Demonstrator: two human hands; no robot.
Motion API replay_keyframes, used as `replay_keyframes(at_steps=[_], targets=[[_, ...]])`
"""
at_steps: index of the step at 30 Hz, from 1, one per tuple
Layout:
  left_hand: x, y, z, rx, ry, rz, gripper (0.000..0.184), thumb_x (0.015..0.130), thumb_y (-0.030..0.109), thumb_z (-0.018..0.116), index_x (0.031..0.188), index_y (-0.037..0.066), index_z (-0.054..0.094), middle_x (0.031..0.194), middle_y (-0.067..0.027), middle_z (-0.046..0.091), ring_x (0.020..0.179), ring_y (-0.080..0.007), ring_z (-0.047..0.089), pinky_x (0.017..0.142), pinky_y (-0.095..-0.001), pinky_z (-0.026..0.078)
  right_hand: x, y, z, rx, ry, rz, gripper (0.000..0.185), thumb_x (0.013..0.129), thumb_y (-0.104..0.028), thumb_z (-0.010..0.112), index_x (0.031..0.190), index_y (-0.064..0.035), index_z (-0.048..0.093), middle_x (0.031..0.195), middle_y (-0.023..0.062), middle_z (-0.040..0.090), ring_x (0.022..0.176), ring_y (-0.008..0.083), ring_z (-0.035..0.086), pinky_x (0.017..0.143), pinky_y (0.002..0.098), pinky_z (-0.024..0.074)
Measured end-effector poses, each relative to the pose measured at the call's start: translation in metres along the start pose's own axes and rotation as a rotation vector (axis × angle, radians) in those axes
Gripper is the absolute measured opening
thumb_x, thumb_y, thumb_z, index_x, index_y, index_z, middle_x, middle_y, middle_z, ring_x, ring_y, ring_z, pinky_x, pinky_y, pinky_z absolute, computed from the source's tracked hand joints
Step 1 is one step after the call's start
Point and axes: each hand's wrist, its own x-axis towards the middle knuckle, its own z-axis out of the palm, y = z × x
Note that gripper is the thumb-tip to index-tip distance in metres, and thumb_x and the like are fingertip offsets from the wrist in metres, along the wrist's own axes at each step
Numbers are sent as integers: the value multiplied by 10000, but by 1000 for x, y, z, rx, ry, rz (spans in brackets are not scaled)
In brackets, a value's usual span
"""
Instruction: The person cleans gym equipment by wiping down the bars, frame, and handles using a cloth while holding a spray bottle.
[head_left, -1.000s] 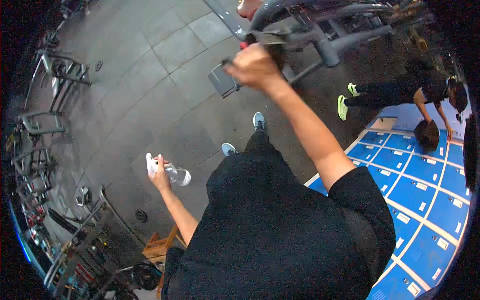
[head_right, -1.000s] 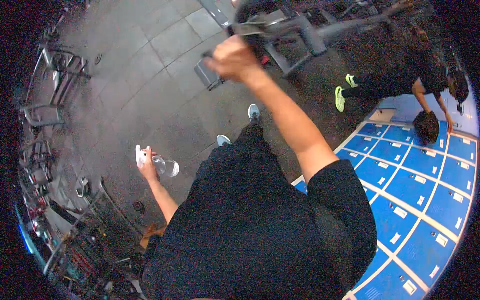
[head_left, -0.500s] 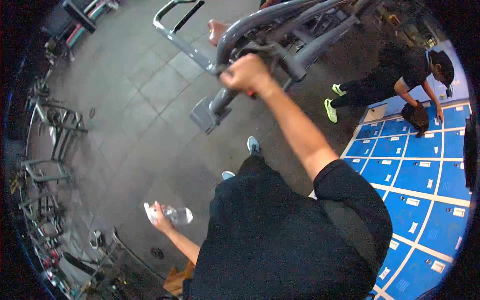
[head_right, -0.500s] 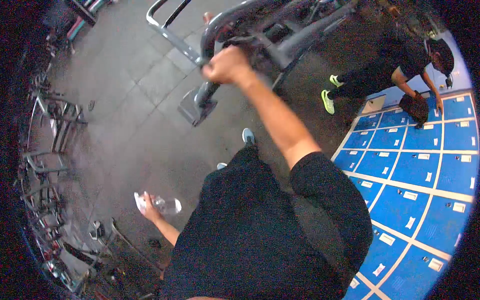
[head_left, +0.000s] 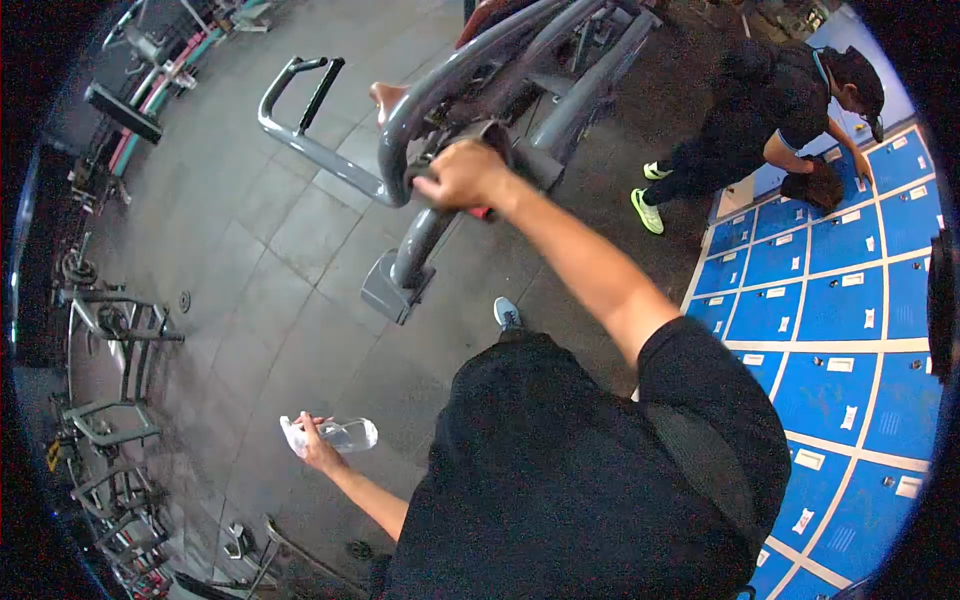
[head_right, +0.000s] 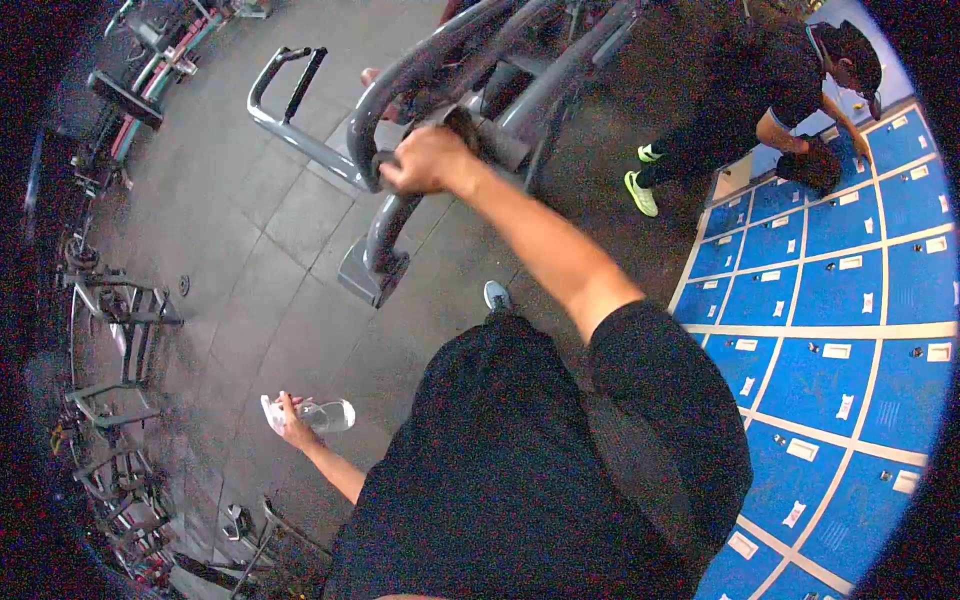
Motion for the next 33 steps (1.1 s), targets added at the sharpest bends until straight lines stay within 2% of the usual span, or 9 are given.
replay_keyframes(at_steps=[8,11,14,15,17,23,26,28,33], targets=[[5,10,50,-67,-112,-32,652,992,128,695,1534,-40,372,981,-59,625,748,-123,627,648,-356,620,-48,-77,39,433,365,-404,364,976,-365,660,856,-22,687,958,169,711,915,334,668,867,465,513],[23,-2,57,-37,-185,-44,643,989,139,701,1519,-49,390,984,-63,626,758,-130,631,658,-350,613,-83,-50,1,1023,531,-37,291,1023,-269,605,898,-6,617,848,104,622,856,244,634,837,378,496],[27,-9,62,77,-253,-50,631,985,146,703,1505,-57,409,1002,-64,627,761,-139,634,656,-343,599,-156,-10,-70,1599,852,764,427,1044,-438,566,1226,-76,700,1198,73,693,1072,200,633,951,359,487],[23,-8,65,80,-263,-56,631,985,146,703,1505,-57,409,1002,-64,627,761,-139,634,656,-343,599,-178,27,-73,1742,1125,756,493,1033,-483,567,1311,-87,658,1225,87,689,1124,228,638,991,393,498],[12,-5,72,225,-291,-76,619,987,148,698,1497,-63,418,1007,-62,617,757,-144,633,657,-341,590,-236,83,-86,1941,1067,305,541,1027,-505,541,1385,-103,596,1327,98,648,1175,290,644,1032,487,509],[-7,-16,65,225,-143,-39,673,990,145,688,1545,-57,365,998,-57,607,772,-134,611,635,-334,584,-311,185,-64,1638,1458,808,503,1019,-575,451,1211,-144,624,1190,81,657,1066,290,640,970,478,522],[-32,-5,88,230,-30,-19,694,984,132,689,1559,-56,349,1004,-54,611,777,-130,602,658,-323,570,-295,223,21,1475,1379,1125,513,1009,-607,432,1157,-155,624,1152,78,652,1032,292,633,949,475,526],[-46,-14,101,268,56,1,705,974,118,695,1565,-56,351,957,-51,624,780,-135,591,712,-310,530,-240,218,43,1990,1231,1246,562,997,-626,410,1215,-155,625,1203,100,662,1056,309,644,942,504,534],[-124,-42,154,439,197,-121,676,960,148,709,1549,-15,420,903,-43,663,780,-146,608,736,-334,515,-164,255,121,2427,595,967,553,1060,-436,381,1343,-17,604,1298,121,672,1168,330,638,1060,475,486]])
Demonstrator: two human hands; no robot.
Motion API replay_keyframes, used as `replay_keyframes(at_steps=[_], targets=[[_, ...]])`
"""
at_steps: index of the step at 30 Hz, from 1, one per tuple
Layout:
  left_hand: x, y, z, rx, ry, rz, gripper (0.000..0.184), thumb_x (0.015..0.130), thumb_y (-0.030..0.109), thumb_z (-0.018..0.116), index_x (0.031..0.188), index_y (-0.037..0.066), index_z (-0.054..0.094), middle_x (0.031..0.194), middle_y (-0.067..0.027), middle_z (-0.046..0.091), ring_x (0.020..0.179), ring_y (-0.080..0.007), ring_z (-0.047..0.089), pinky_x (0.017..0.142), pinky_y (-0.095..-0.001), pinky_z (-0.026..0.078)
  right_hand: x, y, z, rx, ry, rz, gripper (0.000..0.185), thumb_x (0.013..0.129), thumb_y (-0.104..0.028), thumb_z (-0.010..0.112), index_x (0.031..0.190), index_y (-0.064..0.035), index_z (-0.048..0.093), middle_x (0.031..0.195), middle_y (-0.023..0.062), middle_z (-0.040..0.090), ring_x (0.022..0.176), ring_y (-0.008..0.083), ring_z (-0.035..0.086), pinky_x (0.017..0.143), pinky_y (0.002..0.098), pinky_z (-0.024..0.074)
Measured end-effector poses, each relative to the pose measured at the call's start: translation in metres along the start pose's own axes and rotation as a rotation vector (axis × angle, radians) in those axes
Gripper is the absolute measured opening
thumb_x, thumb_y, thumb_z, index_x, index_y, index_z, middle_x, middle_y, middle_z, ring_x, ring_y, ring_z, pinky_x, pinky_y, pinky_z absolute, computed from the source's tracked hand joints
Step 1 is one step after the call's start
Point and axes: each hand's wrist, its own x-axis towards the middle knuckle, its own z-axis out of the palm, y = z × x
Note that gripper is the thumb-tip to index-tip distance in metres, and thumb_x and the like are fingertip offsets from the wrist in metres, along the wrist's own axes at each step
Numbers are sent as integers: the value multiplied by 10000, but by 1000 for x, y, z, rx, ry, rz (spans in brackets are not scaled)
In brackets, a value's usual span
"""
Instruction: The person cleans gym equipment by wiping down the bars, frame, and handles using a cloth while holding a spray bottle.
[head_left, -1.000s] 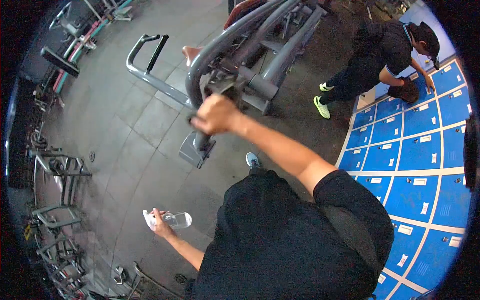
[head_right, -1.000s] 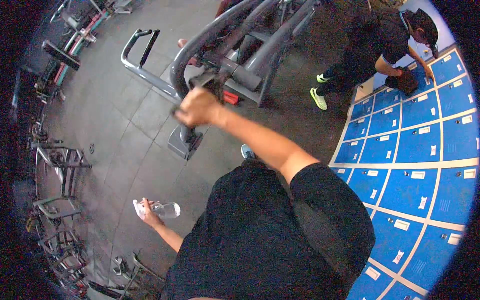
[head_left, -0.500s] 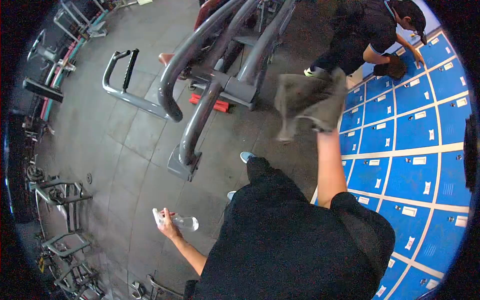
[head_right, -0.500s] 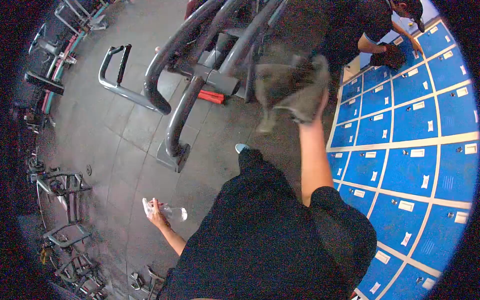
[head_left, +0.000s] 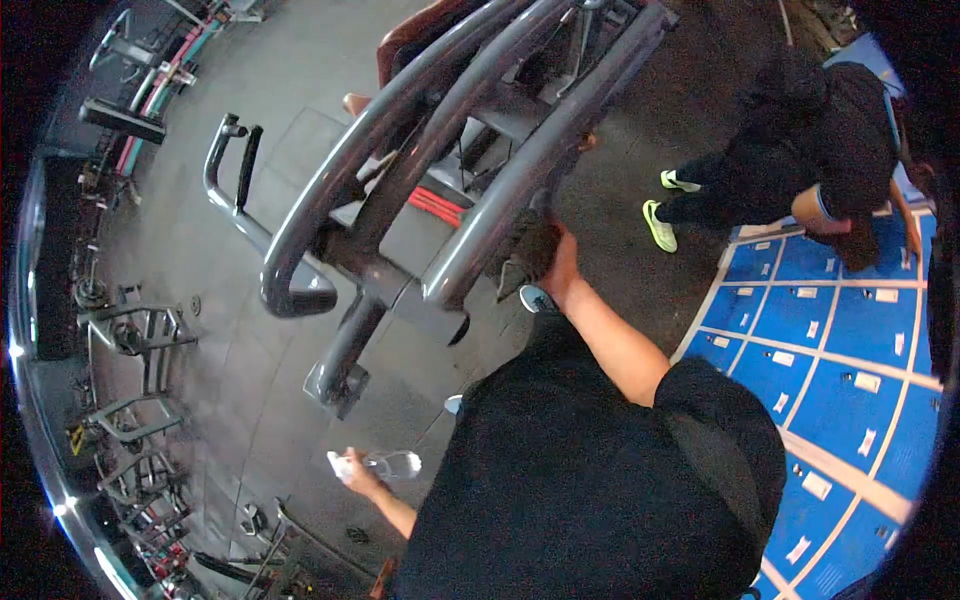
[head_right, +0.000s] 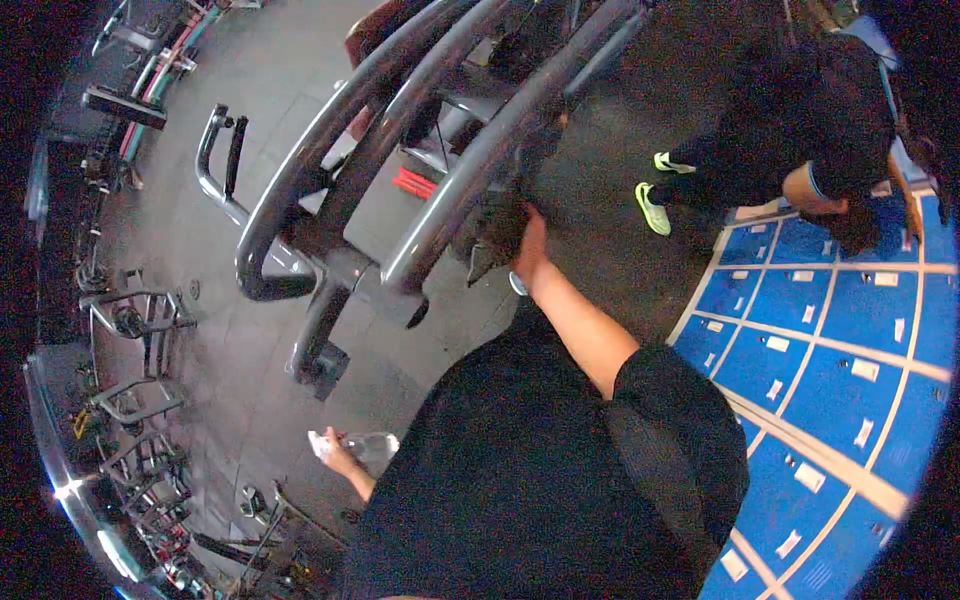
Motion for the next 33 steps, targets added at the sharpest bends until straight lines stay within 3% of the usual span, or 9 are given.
replay_keyframes(at_steps=[6,8,10,13,16,21,24,27,33], targets=[[-110,-2,63,-223,11,-141,673,930,145,751,1510,-31,458,933,-49,657,759,-155,609,725,-333,515,104,11,23,-1802,-91,-984,407,1026,-207,559,1344,47,563,1372,238,589,1315,391,531,1143,521,381],[-133,3,80,-246,33,-159,678,926,131,751,1510,-36,449,939,-51,646,760,-158,612,735,-331,522,113,-9,100,-1660,-401,-1411,568,982,-181,565,1473,56,404,1673,254,218,1536,417,244,1251,534,213],[-147,3,85,-265,-53,-171,705,927,115,746,1531,-37,417,938,-55,632,765,-161,618,734,-328,530,145,-15,125,-1849,-126,-1590,620,964,-161,549,1507,78,369,1670,278,215,1549,474,191,1263,562,185],[-161,20,81,-206,-43,-222,730,929,95,739,1553,-32,383,942,-62,620,762,-165,621,716,-323,538,157,-30,150,-2126,311,-1386,551,946,-156,580,1426,101,497,1552,312,403,1516,481,276,1253,565,233],[-160,25,86,-214,-30,-223,736,932,92,736,1559,-30,370,946,-65,626,757,-166,622,707,-326,544,172,-24,142,-2298,235,-1307,517,963,-168,539,1426,61,529,1534,294,432,1483,497,312,1249,573,238],[-162,28,83,-208,-5,-210,746,933,92,744,1564,-22,362,948,-64,629,750,-161,624,680,-333,556,214,-14,171,-1403,-55,-1146,533,940,-480,638,1175,-1,655,1142,261,679,1204,418,589,1037,507,437],[-164,27,86,-237,7,-230,753,934,88,747,1569,-21,356,941,-63,622,747,-163,624,685,-332,553,185,-24,181,-1617,-91,-847,458,1004,-220,536,1376,47,528,1446,295,510,1315,473,472,1154,535,356],[-159,41,89,-242,-17,-233,762,934,81,751,1573,-21,349,942,-58,617,746,-165,627,693,-329,546,194,-13,138,-1843,65,-1379,455,1020,-114,455,1428,87,463,1571,282,394,1411,501,397,1223,531,298],[-162,44,96,-242,12,-234,726,937,70,743,1558,-29,379,972,-61,632,736,-173,637,701,-327,526,175,-12,116,-2020,159,-1462,481,981,-115,513,1416,86,470,1519,299,424,1451,465,367,1224,587,277]])
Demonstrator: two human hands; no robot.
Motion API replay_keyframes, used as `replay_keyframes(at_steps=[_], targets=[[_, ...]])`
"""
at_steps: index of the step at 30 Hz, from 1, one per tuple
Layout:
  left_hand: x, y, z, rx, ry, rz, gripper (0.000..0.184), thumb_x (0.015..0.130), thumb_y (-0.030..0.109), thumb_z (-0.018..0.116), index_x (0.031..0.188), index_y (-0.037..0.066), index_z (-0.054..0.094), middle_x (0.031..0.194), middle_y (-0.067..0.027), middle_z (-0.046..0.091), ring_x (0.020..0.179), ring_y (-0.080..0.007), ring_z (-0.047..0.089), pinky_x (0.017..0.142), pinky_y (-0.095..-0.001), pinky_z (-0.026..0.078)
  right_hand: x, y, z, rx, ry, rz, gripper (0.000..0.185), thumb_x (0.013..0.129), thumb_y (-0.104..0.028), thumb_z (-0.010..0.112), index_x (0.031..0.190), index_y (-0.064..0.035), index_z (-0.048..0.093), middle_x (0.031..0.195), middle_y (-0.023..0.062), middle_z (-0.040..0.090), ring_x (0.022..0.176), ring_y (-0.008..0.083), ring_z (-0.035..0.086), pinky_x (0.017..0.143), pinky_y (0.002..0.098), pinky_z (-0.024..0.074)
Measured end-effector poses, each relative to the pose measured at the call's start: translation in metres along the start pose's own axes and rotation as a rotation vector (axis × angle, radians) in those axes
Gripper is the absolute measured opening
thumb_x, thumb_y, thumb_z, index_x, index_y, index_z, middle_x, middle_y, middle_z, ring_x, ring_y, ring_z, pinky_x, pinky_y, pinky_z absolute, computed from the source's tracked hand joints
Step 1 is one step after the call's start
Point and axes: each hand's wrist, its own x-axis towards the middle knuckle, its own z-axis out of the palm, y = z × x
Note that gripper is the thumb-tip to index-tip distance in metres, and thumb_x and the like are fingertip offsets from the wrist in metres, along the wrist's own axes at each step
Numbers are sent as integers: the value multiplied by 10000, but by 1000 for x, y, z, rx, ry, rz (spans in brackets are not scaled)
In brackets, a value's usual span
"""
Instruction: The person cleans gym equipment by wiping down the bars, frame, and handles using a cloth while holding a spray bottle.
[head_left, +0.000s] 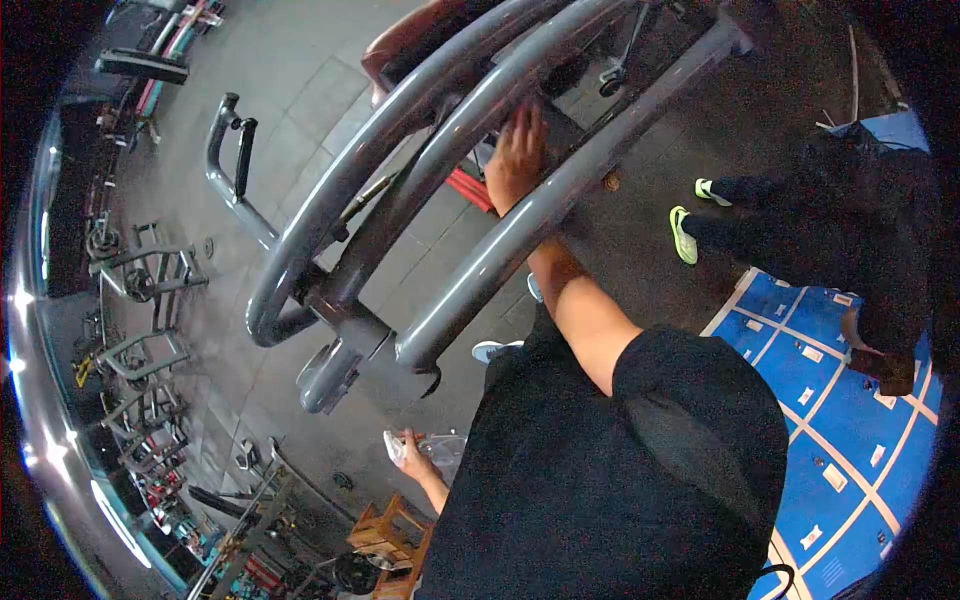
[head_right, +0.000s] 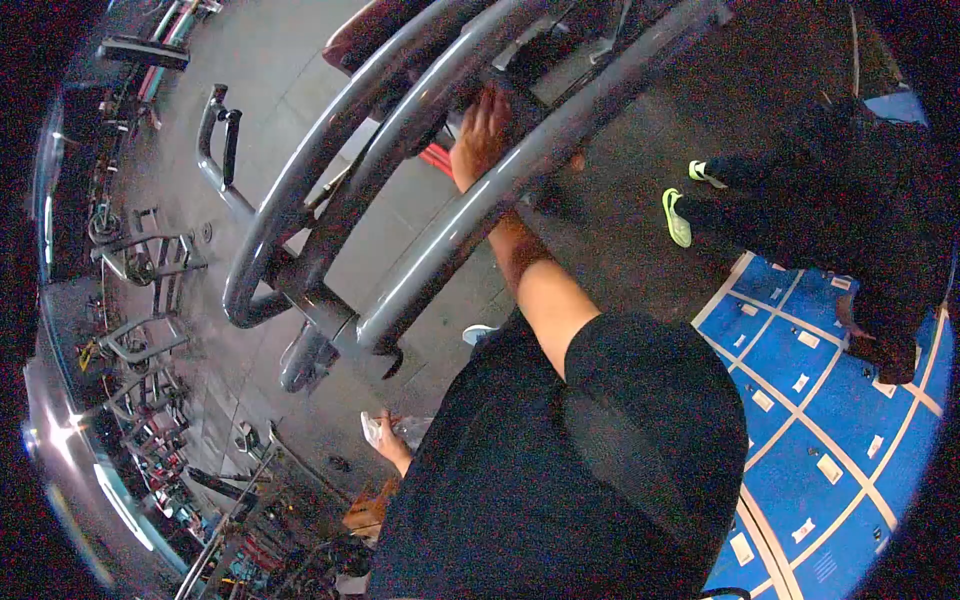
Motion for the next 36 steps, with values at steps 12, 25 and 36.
replay_keyframes(at_steps=[12,25,36], targets=[[17,5,3,52,-104,55,720,925,58,726,1543,-69,379,946,-73,635,763,-165,618,759,-306,517,-74,18,19,187,-99,-243,398,976,-166,541,1332,-2,606,1408,251,568,1344,436,498,1150,498,380],[44,-5,39,42,-249,94,693,923,84,764,1511,-71,431,978,-66,655,759,-158,637,743,-306,529,-160,199,-164,569,-616,872,452,981,-292,613,1309,16,576,1369,197,618,1238,336,601,1059,432,446],[58,-17,88,240,-303,220,197,904,118,715,1026,-33,684,853,-45,683,775,-148,637,731,-307,513,120,67,-210,276,-306,-62,312,1014,-285,638,1154,-16,569,885,253,704,844,463,693,739,509,559]])
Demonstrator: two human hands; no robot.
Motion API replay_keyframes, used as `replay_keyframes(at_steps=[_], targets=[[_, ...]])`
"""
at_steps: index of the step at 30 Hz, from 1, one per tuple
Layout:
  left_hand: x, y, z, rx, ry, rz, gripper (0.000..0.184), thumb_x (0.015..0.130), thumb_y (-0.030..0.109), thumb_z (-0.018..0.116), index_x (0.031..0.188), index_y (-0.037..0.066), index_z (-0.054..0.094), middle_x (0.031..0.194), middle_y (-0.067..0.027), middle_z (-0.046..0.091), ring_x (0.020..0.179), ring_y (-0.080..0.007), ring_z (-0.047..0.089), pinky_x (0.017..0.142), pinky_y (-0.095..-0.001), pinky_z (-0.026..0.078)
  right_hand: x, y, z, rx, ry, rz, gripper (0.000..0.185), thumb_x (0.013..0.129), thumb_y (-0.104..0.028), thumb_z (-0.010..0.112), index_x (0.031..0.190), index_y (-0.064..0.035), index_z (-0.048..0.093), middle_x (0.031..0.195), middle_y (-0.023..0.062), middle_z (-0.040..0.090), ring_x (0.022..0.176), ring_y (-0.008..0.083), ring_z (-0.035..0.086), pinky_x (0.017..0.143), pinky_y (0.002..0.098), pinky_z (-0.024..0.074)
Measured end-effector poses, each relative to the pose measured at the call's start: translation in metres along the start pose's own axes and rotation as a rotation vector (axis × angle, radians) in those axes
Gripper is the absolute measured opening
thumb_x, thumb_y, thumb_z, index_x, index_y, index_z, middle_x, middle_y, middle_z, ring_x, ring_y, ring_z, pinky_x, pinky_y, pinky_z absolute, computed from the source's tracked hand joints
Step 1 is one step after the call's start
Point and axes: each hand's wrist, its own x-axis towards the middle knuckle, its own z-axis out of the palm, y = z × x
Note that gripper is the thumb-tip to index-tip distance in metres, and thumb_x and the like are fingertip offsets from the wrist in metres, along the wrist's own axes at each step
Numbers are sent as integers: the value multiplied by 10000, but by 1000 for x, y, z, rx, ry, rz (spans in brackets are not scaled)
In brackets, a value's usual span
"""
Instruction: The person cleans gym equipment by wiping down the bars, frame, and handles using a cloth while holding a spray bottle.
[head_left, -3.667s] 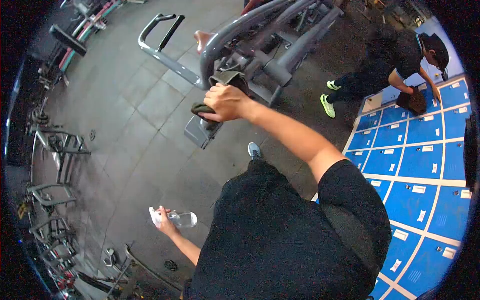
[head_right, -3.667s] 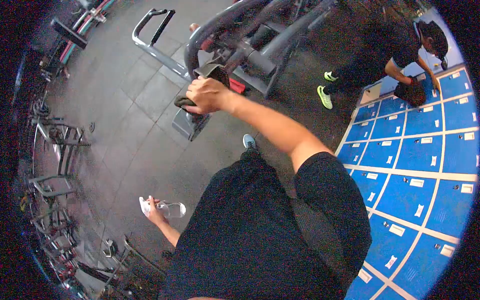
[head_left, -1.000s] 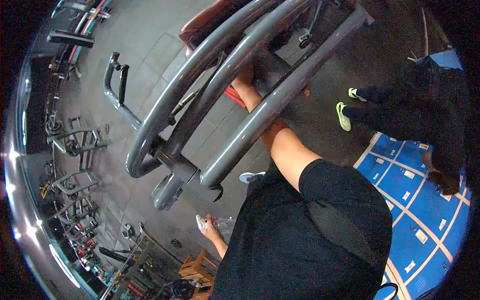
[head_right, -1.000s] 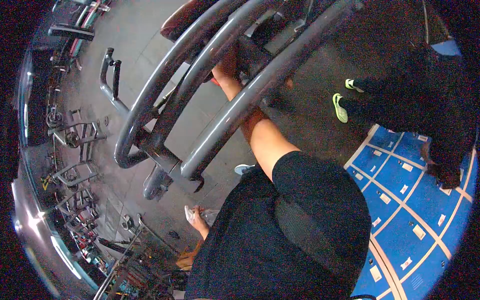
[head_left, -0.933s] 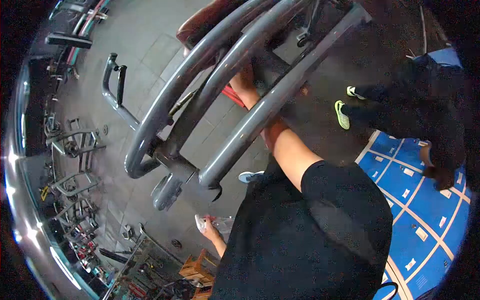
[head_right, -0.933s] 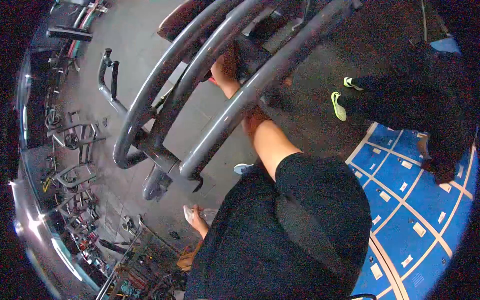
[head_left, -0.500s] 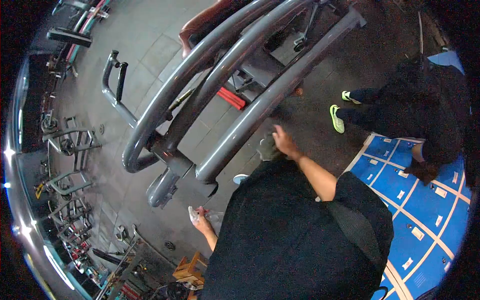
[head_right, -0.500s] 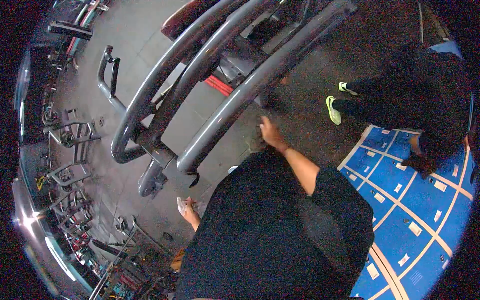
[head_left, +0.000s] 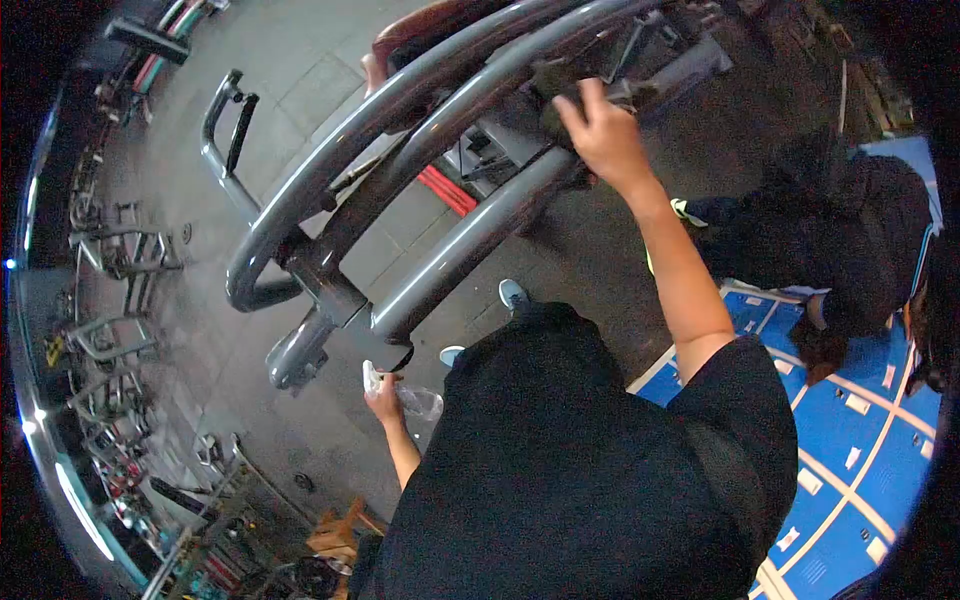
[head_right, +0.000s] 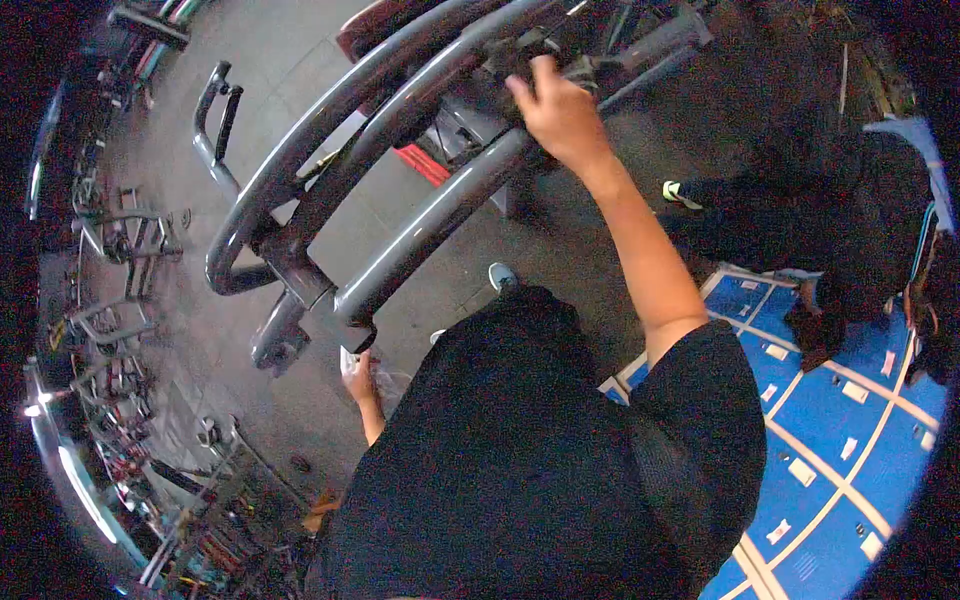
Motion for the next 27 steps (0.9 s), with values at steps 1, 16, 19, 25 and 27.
replay_keyframes(at_steps=[1,16,19,25,27], targets=[[-7,11,3,-12,15,-15,197,904,118,715,1026,-33,684,853,-45,683,775,-148,637,731,-307,513,5,6,16,-68,-118,-128,344,1009,-297,639,1177,-3,573,879,301,679,847,510,665,726,533,553],[-118,-26,0,-189,396,-233,212,942,204,771,994,20,679,785,-62,714,703,-139,645,643,-306,472,102,93,144,-540,-654,-882,372,999,-275,470,1229,-26,623,1286,241,643,1231,361,616,1079,571,448],[-125,-31,0,-298,453,-270,210,942,199,774,994,19,678,782,-61,711,692,-136,649,637,-301,475,119,144,183,-628,-759,-894,384,1012,-225,410,1296,-78,622,1356,226,620,1276,339,585,1113,600,412],[-116,-26,-34,-288,530,-288,175,944,166,769,987,25,675,789,-63,706,698,-140,649,647,-292,481,117,74,87,-372,-1089,-598,484,1067,-388,478,1393,-49,591,1363,231,637,1218,430,627,1060,453,490],[-107,-53,-50,-399,553,-264,168,942,147,765,1017,21,682,793,-55,700,705,-140,647,651,-297,486,112,3,26,-521,-1085,-204,481,1049,-392,571,1354,-24,624,1299,193,687,1221,333,644,1049,391,480]])
